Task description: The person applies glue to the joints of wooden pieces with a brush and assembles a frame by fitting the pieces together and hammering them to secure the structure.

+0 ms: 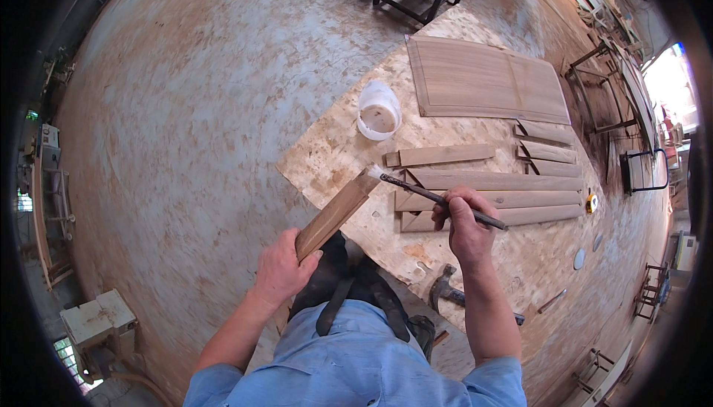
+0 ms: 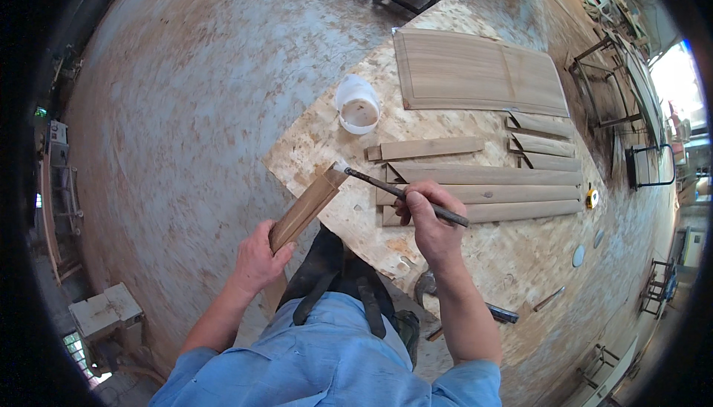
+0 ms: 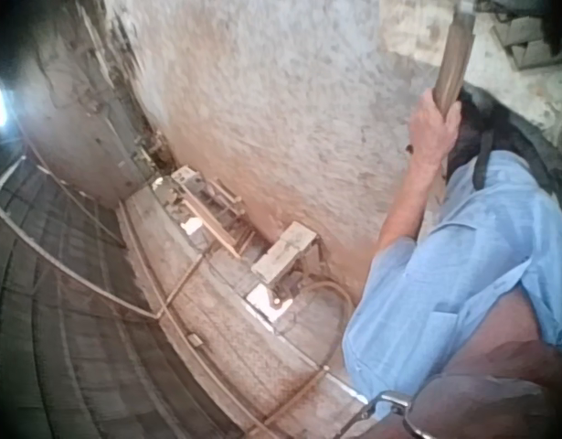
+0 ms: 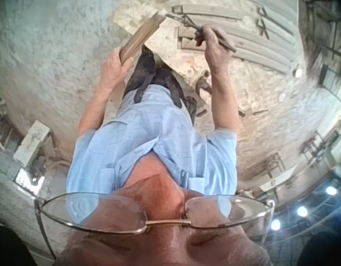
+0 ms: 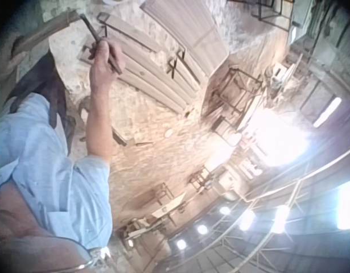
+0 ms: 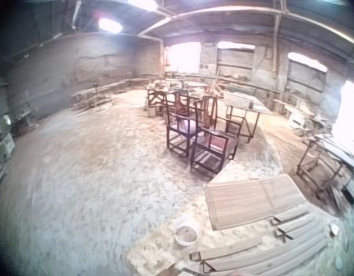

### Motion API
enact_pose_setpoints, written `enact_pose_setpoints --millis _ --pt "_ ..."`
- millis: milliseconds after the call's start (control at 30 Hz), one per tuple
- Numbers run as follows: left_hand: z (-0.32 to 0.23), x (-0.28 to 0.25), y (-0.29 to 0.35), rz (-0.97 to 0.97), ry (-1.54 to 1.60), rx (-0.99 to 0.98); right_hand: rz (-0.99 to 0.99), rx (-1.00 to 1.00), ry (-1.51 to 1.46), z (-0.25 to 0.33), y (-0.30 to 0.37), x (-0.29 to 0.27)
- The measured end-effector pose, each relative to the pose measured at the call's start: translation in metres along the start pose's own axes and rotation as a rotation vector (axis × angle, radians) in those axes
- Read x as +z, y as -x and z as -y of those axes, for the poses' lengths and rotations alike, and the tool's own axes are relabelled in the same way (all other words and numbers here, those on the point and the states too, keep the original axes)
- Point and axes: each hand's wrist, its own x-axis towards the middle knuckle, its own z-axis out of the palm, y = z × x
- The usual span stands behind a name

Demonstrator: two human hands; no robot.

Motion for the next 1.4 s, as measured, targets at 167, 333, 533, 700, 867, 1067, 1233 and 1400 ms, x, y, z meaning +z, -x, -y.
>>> enact_pose_setpoints --millis 167,333,533,700,867,1067,1233,1400 --pt "-0.002 0.001 0.003 -0.048 -0.01 -0.005 0.124 -0.005 0.217 -0.005 0.001 0.004" --pt "0.002 0.001 0.004 -0.114 -0.086 0.084 0.195 -0.05 0.371 -0.013 -0.003 0.007" --pt "0.01 -0.003 0.003 -0.145 -0.112 0.136 0.219 -0.115 0.418 -0.013 -0.011 0.014" --pt "0.027 -0.008 0.0 -0.158 -0.034 -0.077 0.003 -0.058 0.39 -0.02 -0.059 0.011" --pt "0.049 -0.025 -0.026 -0.173 0.814 -0.521 -0.055 0.104 0.505 -0.045 -0.123 0.032" --pt "0.052 -0.058 -0.073 -0.613 1.543 -0.393 0.131 -0.217 0.622 -0.113 -0.159 0.033" --pt "0.069 -0.055 -0.089 -0.463 1.685 -0.403 0.035 0.059 0.458 -0.105 -0.158 0.039" --pt "0.055 -0.047 -0.108 -0.329 1.84 -0.414 -0.156 0.386 0.134 -0.089 -0.161 0.022"
